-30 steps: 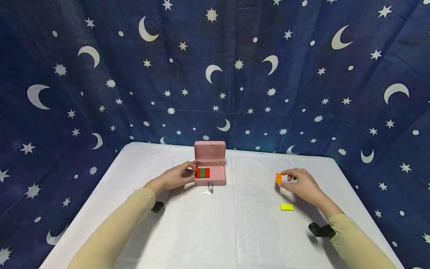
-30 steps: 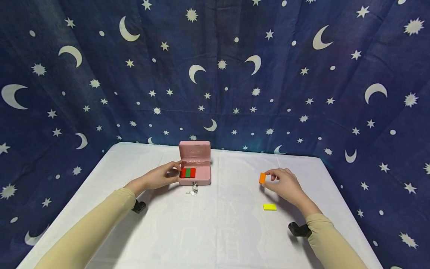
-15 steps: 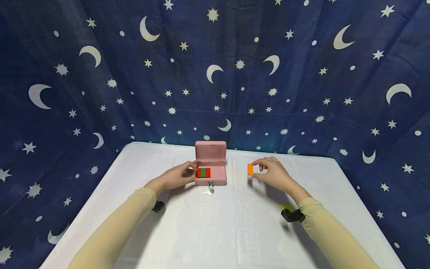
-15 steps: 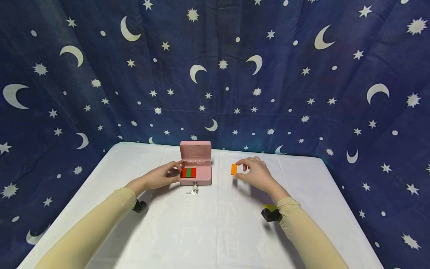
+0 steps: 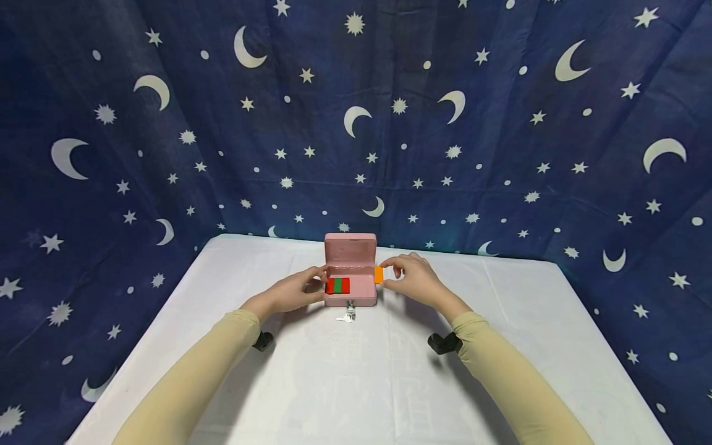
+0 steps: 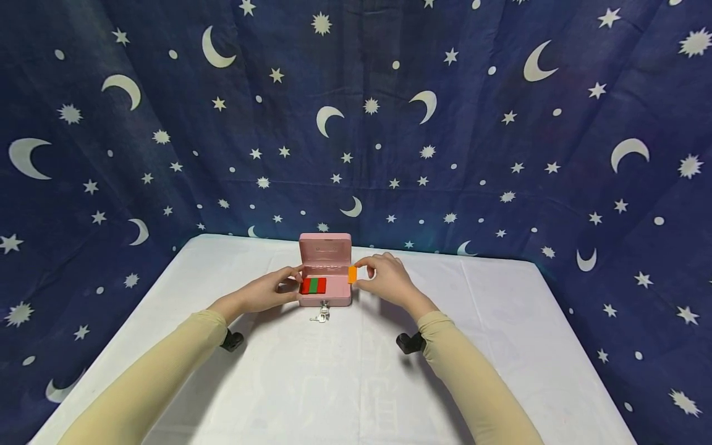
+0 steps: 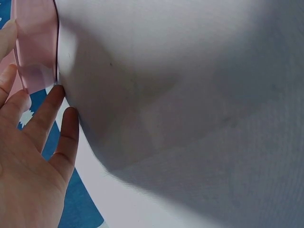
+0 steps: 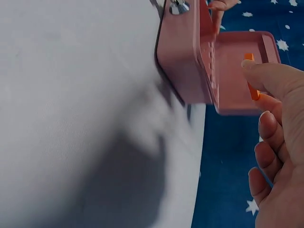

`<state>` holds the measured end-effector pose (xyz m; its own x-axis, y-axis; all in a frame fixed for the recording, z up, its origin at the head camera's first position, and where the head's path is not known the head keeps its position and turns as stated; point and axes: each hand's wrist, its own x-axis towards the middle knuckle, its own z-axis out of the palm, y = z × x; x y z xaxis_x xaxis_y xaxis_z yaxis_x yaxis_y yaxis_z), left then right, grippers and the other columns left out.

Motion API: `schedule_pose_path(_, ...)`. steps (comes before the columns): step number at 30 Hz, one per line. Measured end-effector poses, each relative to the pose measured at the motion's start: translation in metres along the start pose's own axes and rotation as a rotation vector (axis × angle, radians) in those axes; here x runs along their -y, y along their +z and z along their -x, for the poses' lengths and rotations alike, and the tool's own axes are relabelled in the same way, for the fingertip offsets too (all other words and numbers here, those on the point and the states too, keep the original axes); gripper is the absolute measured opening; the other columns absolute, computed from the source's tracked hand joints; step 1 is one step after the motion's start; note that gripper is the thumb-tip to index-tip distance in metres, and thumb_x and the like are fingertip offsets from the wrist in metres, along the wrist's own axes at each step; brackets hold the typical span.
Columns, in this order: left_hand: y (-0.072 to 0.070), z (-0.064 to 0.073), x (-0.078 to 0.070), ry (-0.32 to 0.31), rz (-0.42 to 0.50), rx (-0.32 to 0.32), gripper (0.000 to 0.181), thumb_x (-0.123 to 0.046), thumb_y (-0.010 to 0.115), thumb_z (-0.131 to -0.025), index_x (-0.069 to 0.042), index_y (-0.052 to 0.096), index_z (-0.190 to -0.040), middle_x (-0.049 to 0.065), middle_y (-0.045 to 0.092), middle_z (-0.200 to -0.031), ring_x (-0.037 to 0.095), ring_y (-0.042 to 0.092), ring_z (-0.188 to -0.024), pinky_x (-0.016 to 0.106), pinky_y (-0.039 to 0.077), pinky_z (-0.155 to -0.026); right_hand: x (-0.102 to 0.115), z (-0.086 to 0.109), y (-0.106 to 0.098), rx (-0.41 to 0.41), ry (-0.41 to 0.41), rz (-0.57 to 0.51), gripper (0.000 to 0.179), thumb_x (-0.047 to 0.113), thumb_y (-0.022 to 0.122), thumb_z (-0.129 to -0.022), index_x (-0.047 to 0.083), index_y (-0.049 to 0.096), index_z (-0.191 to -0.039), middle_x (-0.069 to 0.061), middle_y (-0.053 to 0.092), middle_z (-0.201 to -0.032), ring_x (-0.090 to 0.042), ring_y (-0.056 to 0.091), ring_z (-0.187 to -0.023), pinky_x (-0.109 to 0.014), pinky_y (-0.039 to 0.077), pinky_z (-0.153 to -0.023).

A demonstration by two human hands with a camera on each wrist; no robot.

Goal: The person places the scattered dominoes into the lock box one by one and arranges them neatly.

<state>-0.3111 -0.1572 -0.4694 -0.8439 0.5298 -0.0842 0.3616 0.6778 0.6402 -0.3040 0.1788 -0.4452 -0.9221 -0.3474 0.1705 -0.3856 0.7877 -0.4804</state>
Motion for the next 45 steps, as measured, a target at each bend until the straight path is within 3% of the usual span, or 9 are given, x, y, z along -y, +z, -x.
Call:
schedule_pose_path(12,0.000,0.000,-0.002,-0.009,-0.001,0.003,0.037,-0.044,0.070,-0.095,-0.023,0.054,-0.120,-0.008,0.033,-0.163,0.020,0.052,-0.134,0.049,0.039,-0.111,0.021,-0.026,0.029,0.070,0.023,0.098,0.040,0.036,0.077,-0.086,0.022,0.073,-0.123,0.007,0.058,-0.073,-0.016,0.048,-0.080,-0.036,0.033,-0.075)
schedule_pose_path(18,0.000,-0.001,-0.001,0.002,-0.007,0.006,0.036,-0.043,0.070,-0.095,-0.023,0.053,-0.120,-0.007,0.033,-0.163,0.020,0.053,-0.134,0.048,0.039,-0.111,0.030,-0.034,0.039,0.105,0.047,0.179,0.045,0.039,0.080,-0.084,0.019,0.073,-0.123,0.008,0.073,-0.095,-0.016,0.053,-0.086,-0.037,0.037,-0.084)
schedule_pose_path(23,0.000,-0.001,-0.001,0.001,-0.006,0.009,0.036,-0.043,0.070,-0.095,-0.023,0.053,-0.120,-0.006,0.033,-0.163,0.021,0.052,-0.135,0.048,0.039,-0.111,0.035,-0.039,0.045,0.139,0.058,0.219,0.042,0.039,0.079,-0.085,0.019,0.073,-0.122,0.006,0.074,-0.106,-0.018,0.056,-0.092,-0.037,0.038,-0.087)
schedule_pose_path(33,0.001,-0.001,0.000,-0.005,0.018,0.009,0.039,-0.044,0.070,-0.095,-0.022,0.053,-0.122,-0.006,0.033,-0.163,0.022,0.052,-0.135,0.049,0.038,-0.112,0.039,-0.044,0.053,0.151,0.031,0.264,0.034,0.034,0.080,-0.084,0.019,0.076,-0.114,0.006,0.075,-0.103,-0.020,0.059,-0.091,-0.040,0.041,-0.089)
schedule_pose_path(45,-0.001,0.000,-0.001,-0.014,0.026,0.007,0.040,-0.047,0.070,-0.094,-0.023,0.054,-0.122,-0.009,0.033,-0.163,0.022,0.051,-0.135,0.049,0.038,-0.112,0.040,-0.049,0.055,0.197,0.059,0.290,0.036,0.037,0.083,-0.082,0.018,0.077,-0.112,0.006,0.073,-0.095,-0.020,0.059,-0.090,-0.039,0.040,-0.090)
